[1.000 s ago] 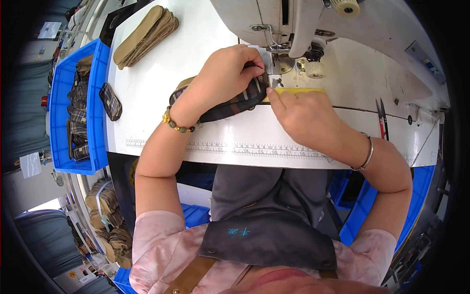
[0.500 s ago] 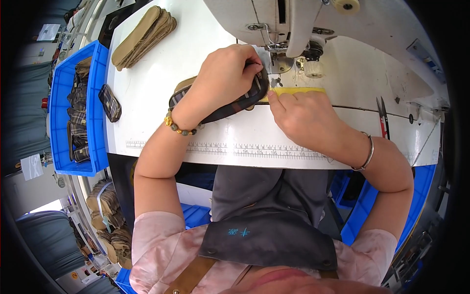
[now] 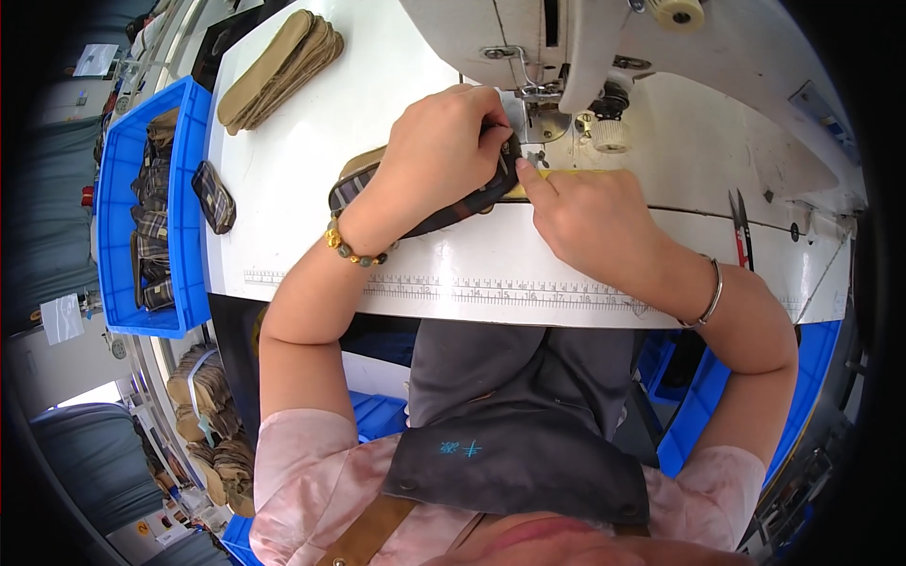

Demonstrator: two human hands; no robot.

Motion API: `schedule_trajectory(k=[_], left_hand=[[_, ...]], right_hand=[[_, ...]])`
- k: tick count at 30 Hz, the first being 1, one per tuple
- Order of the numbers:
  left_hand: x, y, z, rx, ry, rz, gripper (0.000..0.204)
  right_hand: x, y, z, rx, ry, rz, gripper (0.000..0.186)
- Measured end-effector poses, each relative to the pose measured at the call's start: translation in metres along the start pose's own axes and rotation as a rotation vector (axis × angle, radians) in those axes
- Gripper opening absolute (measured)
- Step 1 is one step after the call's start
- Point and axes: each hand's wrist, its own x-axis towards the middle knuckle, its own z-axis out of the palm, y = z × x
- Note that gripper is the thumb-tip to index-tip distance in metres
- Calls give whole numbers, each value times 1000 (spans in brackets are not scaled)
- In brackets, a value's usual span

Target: Sewing fabric and leather components to assemble pouches using an industrial sewing machine.

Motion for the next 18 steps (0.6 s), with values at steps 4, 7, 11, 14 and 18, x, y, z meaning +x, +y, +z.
schedule_trajectory(k=[4,7,11,14,18], left_hand=[[1,-2,0,-7,0,11,8],[2,-6,1,-32,5,9,9],[3,-8,1,-49,17,-18,10],[6,-5,2,-31,-45,-56,10],[7,-9,5,-62,-40,-46,12]], right_hand=[[2,-2,-2,-95,-24,-56,31],[4,-2,-4,-103,-25,-86,29],[4,-4,-5,-140,-75,-80,42],[2,-5,-6,-205,-82,-92,44],[3,-4,-3,-234,-40,-93,29]])
